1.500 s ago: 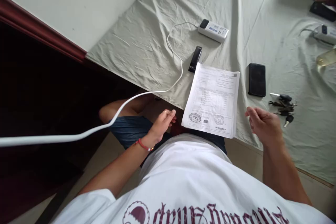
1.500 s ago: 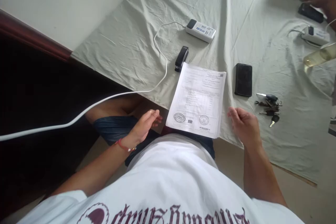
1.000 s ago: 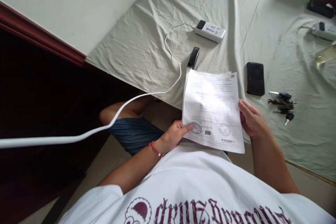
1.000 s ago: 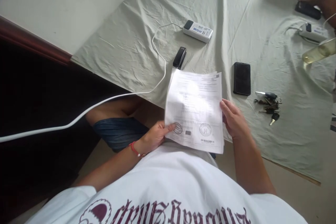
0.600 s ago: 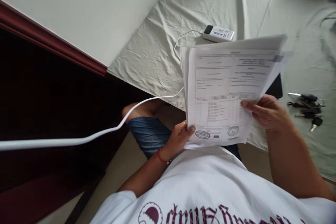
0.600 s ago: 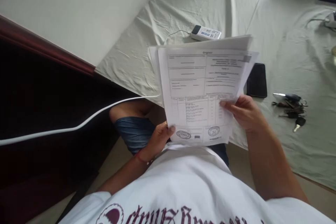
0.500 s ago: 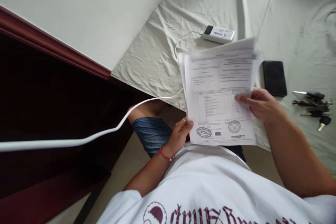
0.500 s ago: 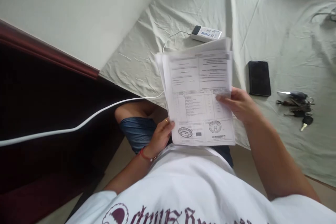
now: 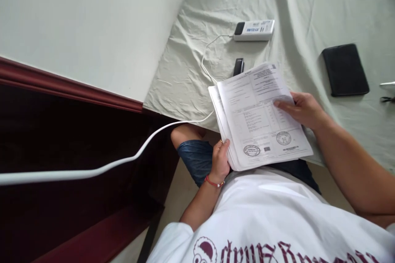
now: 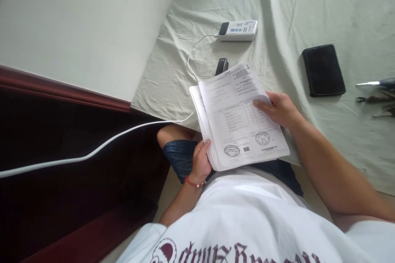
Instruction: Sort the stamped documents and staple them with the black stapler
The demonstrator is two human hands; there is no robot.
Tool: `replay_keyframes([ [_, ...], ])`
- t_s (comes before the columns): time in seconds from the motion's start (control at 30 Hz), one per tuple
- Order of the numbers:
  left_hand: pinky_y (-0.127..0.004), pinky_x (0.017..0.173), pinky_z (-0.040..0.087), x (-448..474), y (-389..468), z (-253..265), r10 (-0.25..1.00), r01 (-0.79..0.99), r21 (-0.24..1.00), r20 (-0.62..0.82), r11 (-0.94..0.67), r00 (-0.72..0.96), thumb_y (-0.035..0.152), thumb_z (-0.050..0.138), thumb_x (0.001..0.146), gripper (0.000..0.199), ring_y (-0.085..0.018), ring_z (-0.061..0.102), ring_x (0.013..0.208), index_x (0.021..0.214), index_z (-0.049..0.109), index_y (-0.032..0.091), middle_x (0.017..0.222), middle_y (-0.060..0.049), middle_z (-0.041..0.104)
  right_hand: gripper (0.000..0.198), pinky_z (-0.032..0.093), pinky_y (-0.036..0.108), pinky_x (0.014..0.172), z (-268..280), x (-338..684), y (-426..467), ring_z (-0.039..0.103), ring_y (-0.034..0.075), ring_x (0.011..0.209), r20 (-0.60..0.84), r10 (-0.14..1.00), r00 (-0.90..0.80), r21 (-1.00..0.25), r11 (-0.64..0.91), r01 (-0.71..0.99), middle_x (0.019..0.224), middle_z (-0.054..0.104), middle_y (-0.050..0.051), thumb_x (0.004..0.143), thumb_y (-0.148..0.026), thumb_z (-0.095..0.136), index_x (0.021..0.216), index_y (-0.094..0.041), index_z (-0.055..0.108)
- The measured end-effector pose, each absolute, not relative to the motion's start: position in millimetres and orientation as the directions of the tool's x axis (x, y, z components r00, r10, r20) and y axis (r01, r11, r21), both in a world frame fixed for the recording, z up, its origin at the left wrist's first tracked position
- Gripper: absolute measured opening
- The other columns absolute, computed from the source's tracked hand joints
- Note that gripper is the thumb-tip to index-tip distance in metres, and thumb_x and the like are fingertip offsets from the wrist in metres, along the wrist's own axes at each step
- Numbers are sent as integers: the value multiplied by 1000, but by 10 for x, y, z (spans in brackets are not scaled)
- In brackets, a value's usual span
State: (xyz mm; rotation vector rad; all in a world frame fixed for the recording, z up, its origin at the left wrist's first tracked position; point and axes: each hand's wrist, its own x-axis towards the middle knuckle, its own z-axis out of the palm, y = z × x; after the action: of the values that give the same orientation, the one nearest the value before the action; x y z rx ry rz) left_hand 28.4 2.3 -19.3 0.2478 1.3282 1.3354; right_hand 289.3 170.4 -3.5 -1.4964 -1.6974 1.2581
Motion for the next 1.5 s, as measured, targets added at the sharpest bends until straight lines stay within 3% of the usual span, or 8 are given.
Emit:
replay_keyframes([
  [0.13,-43,102,61,265,20,-204,802,-479,811,-514,337,-305,55,102,63,57,-30,82,100,102,86,17,107,-12,87,30,47,30,63,69,2898,1723,61,19,74,-160,982,-98,-836,-82,543,76,68,1,87,-49,70,91,-20,77],
  [0.27,-44,105,60,279,-25,-251,785,-487,804,-529,343,-321,44,106,59,62,-28,81,103,110,85,16,117,-13,86,32,43,28,60,114,2958,1733,53,15,69,-164,986,-37,-873,-128,470,74,62,0,85,-50,73,91,-19,77],
  [0.4,-47,107,59,278,-15,-261,757,-537,770,-566,344,-326,47,107,54,67,-31,81,107,108,84,16,117,-14,86,30,40,28,57,84,3020,1757,51,14,66,-171,985,-12,-891,-149,430,74,62,1,86,-48,74,89,-18,75],
  [0.67,-49,116,57,244,-16,-241,744,-597,732,-590,327,-316,49,106,57,63,-34,80,116,105,84,16,112,-13,87,19,42,25,56,-32,3058,1823,53,14,67,-150,989,9,-900,-141,412,73,64,-1,88,-37,74,88,-18,77],
  [0.83,-46,112,59,235,-22,-215,741,-592,745,-579,309,-341,51,105,57,60,-31,82,106,102,85,17,110,-10,87,13,54,26,71,-9,3077,1846,64,14,75,-146,982,122,-972,-165,165,90,79,3,84,-24,79,95,-18,84],
  [1.0,-42,108,58,253,-14,-196,731,-575,764,-566,293,-380,53,104,58,62,-30,81,110,106,85,18,111,-10,87,20,59,29,75,146,3041,1790,72,17,80,-257,948,189,-966,-253,-46,99,83,6,82,-18,83,102,-19,86],
  [1.27,-38,97,60,263,-36,-189,727,-594,743,-586,307,-358,50,103,58,62,-26,80,98,106,83,18,110,-9,86,17,61,29,75,297,3009,1750,73,17,76,-350,917,190,-936,-335,-107,98,84,6,87,-14,79,101,-20,87],
  [1.5,-48,105,60,241,-63,-208,723,-592,731,-605,339,-334,52,101,59,58,-37,80,112,100,83,15,98,-12,86,20,61,34,87,246,2978,1789,76,21,90,-316,925,213,-948,-302,-97,106,84,8,85,-16,80,104,-20,84],
])
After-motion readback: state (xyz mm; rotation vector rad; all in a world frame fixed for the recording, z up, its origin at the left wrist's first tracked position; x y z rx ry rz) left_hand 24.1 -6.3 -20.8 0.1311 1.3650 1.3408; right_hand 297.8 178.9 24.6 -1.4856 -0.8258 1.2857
